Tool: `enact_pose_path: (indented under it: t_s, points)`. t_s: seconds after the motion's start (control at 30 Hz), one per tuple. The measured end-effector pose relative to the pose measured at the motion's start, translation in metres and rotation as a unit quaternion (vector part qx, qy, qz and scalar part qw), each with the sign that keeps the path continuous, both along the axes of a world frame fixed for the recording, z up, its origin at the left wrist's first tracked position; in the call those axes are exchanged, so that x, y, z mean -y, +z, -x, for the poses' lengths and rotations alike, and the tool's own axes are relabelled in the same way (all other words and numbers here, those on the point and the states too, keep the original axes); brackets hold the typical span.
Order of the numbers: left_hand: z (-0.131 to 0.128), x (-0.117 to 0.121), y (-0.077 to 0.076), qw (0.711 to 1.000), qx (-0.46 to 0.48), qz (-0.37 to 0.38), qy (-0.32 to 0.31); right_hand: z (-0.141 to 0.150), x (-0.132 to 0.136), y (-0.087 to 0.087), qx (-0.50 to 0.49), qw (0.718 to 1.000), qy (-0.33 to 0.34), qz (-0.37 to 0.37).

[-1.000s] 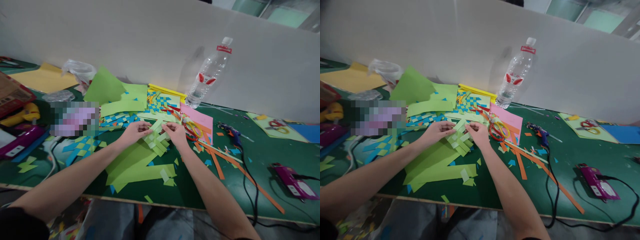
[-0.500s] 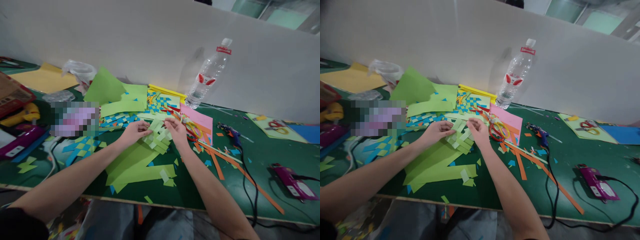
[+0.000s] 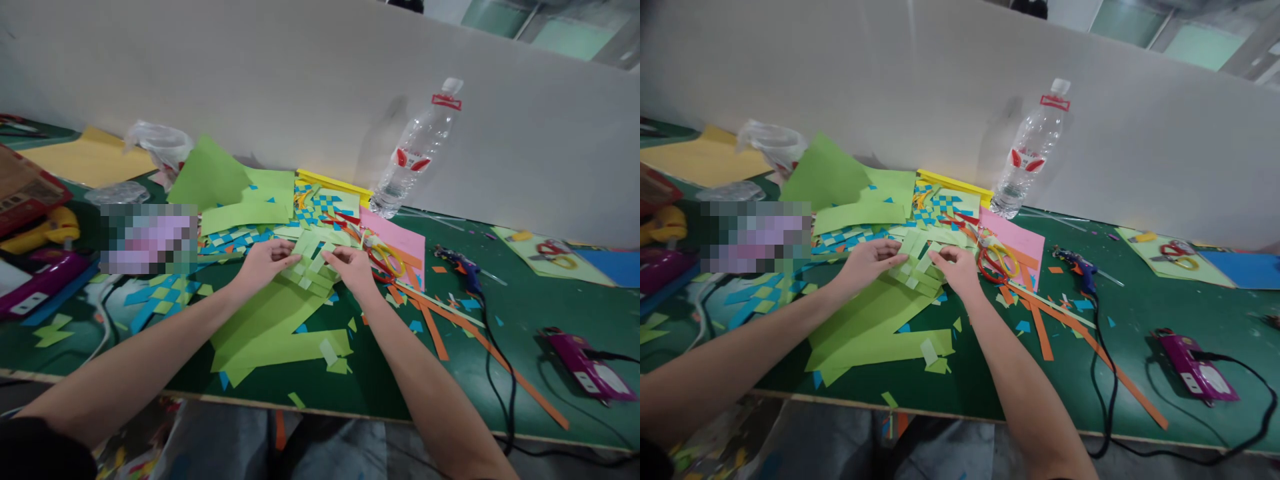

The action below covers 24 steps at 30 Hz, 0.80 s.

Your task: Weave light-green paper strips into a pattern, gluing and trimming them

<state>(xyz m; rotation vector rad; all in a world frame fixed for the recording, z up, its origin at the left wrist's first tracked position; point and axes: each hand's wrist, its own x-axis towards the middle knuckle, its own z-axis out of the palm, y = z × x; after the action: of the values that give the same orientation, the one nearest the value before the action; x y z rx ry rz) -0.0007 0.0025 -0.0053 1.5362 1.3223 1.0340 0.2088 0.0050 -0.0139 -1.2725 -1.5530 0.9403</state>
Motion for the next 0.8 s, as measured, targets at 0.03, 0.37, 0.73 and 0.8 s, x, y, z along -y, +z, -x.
enact_pose_path:
  t_s: [0.03, 0.37, 0.73, 0.8]
  points:
    - [-0.001, 0.001, 0.002, 1.0, -0.007, 0.003, 0.0, 0.0, 0.0, 0.001, -0.001, 1.0, 0.0, -0.001]
    - [-0.002, 0.002, 0.002, 1.0, 0.005, 0.014, -0.012, 0.005, 0.003, 0.002, -0.011, 1.0, -0.016, 0.0]
    - [-0.001, 0.001, -0.001, 0.996, 0.011, 0.04, -0.085, 0.009, 0.007, 0.006, -0.019, 0.999, -0.009, -0.036]
    - [-0.002, 0.002, -0.003, 0.994, 0.022, 0.051, -0.094, 0.011, 0.01, 0.007, -0.024, 0.998, -0.004, -0.054]
